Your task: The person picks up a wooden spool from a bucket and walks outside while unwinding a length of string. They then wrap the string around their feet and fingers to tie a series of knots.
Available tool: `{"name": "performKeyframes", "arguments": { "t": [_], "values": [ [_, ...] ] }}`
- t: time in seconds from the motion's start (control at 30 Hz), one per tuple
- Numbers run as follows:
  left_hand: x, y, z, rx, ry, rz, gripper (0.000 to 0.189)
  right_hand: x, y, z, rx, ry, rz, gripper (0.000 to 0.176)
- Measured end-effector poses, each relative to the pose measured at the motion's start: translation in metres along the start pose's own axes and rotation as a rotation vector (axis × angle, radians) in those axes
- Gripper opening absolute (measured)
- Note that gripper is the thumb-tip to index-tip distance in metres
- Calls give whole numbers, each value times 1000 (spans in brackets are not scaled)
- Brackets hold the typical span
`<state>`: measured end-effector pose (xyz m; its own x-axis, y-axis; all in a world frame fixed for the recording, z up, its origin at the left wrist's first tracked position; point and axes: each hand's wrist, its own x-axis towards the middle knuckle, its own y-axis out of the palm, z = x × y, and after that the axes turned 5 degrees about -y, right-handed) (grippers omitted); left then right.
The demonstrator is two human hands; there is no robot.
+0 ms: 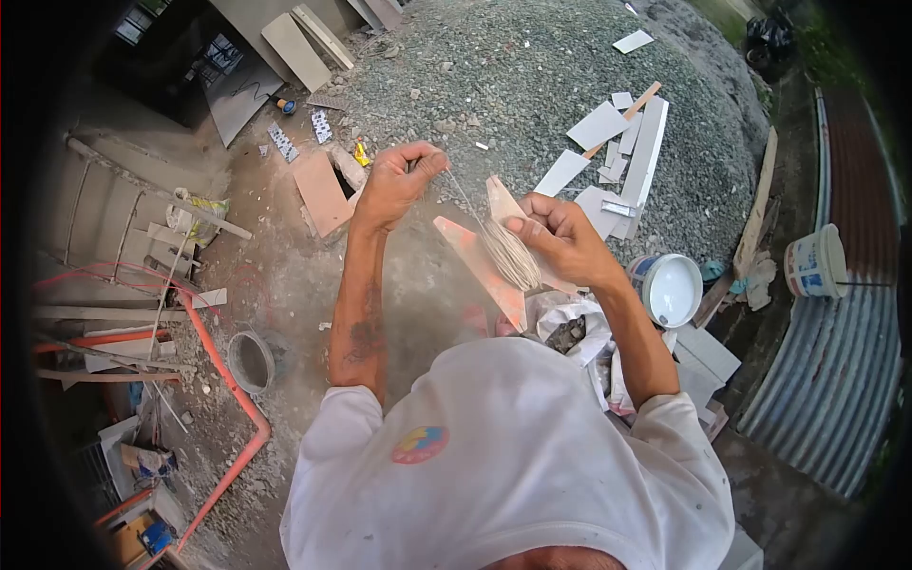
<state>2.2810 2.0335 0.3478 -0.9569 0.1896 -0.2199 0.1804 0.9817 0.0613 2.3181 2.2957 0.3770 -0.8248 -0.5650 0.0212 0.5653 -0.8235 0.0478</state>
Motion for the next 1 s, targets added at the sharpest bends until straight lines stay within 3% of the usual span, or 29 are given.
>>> {"name": "performKeyframes", "arguments": {
  "t": [0.03, 0.07, 0.1, 0.17, 0.23, 0.27, 0.3, 0.33, 0.43, 0.53, 0.63, 0.7, 0.73, 0.83, 0.87, 0.93, 1.0],
  "values": [
    [12, 4, 23, -67, -89, 18, 14, 6, 2, 9, 87, -44, -64, 25],
    [14, 28, 55, -279, -25, 54, 12, 13, 2, 20, 170, -89, -139, 25],
    [1, 48, 66, -235, -69, 111, 11, 19, -2, 31, 248, -132, -219, 25],
    [-25, 82, 73, -77, -220, 227, 11, 46, -16, 41, 282, -299, -576, 24],
    [-34, 84, 47, 94, 52, 290, 18, 56, -39, 28, -626, -260, -808, 23],
    [-38, 79, 28, 178, 201, 309, 23, 53, -44, 7, -753, -226, -730, 23],
    [-35, 65, -1, 183, 232, 237, 23, 54, -50, -9, -879, -201, -641, 24],
    [-28, 44, -23, 188, 259, 155, 23, 40, -41, -8, -849, -44, -479, 24],
    [1, 5, -32, 48, 126, 39, 19, 13, -25, -26, -535, 57, -108, 27],
    [22, 11, 13, -22, -55, 15, 16, 11, -8, 18, 172, -111, -188, 25],
    [-8, 85, 39, 17, -91, 152, 18, 36, -26, 41, 509, -257, -427, 21],
    [-23, 94, 38, 135, 67, 282, 18, 54, -46, 26, 148, -350, -656, 24],
    [-32, 95, 32, 190, 143, 341, 18, 55, -60, 9, -405, -297, -761, 26],
    [-30, 64, -35, 336, 214, 215, 19, 31, -57, -37, -897, -148, -533, 27],
    [-20, 48, -39, 348, 272, 122, 17, 17, -48, -38, -872, -14, -343, 27],
    [1, 20, -30, 393, 147, 33, 16, -6, -22, -29, -330, -18, -147, 26],
    [5, 24, 15, 60, -50, 80, 16, -13, -15, -1, 89, 3, -45, 25]
  ]
}}
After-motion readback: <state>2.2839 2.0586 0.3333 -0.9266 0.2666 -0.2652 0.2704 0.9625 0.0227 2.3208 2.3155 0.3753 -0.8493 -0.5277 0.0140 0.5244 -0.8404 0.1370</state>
